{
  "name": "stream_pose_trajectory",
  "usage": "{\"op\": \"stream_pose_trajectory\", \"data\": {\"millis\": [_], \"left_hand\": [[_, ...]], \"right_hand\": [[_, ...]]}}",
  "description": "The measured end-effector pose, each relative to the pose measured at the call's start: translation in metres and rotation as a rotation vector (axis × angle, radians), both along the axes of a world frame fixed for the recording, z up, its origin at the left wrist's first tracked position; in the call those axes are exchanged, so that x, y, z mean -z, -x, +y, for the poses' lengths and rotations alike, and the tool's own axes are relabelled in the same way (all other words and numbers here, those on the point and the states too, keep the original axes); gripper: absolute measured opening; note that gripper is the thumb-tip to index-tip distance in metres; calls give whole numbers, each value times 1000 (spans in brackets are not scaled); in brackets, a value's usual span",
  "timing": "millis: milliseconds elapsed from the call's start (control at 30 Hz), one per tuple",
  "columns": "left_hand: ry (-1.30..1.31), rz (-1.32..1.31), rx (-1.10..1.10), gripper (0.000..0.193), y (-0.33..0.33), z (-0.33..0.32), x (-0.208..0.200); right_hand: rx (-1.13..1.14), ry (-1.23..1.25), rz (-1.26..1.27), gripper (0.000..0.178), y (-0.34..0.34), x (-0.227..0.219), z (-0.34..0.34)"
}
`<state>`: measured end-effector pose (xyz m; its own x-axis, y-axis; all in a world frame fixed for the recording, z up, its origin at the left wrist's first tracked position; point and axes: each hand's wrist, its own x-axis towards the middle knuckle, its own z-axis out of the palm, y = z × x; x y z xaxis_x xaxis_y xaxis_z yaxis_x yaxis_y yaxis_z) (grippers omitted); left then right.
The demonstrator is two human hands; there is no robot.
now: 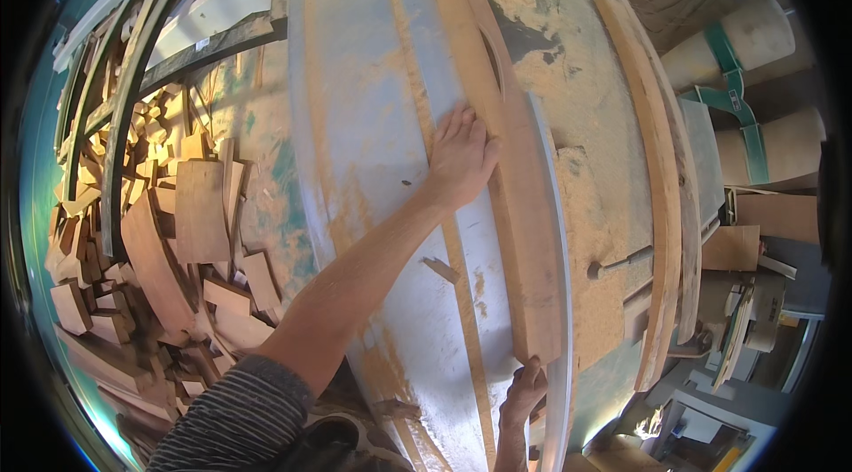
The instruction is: The person selects wooden planks from a pile and uses a table saw to cut them into smaller pieces. They handle each plank individually, positioning it on the saw and guiding it through the blade.
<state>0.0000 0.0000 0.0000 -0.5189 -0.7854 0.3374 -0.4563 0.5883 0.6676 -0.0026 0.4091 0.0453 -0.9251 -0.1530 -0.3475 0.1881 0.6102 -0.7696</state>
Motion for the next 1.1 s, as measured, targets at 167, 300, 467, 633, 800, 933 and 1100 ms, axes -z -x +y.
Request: {"op": "stream_pose_trajectory", "data": {"millis": [167,300,467,633,800,933,1100], "left_hand": [[44,56,-31,53,0,-12,5],[107,44,-53,54,0,-30,6],[103,69,-65,54,6,-41,6],[114,101,-74,53,7,-58,9],[132,98,-81,52,11,-74,11],[155,100,-98,51,13,-88,14],[150,84,-76,52,15,-105,14]], "right_hand": [[17,-8,32,44,1,7,-11],[-16,40,35,43,2,8,-27],[-25,15,62,42,5,4,-39],[-14,-31,60,43,1,-3,-62],[-7,0,44,46,2,-4,-77],[5,15,48,47,1,-5,-92],[19,-16,65,47,2,-5,-109]]}}
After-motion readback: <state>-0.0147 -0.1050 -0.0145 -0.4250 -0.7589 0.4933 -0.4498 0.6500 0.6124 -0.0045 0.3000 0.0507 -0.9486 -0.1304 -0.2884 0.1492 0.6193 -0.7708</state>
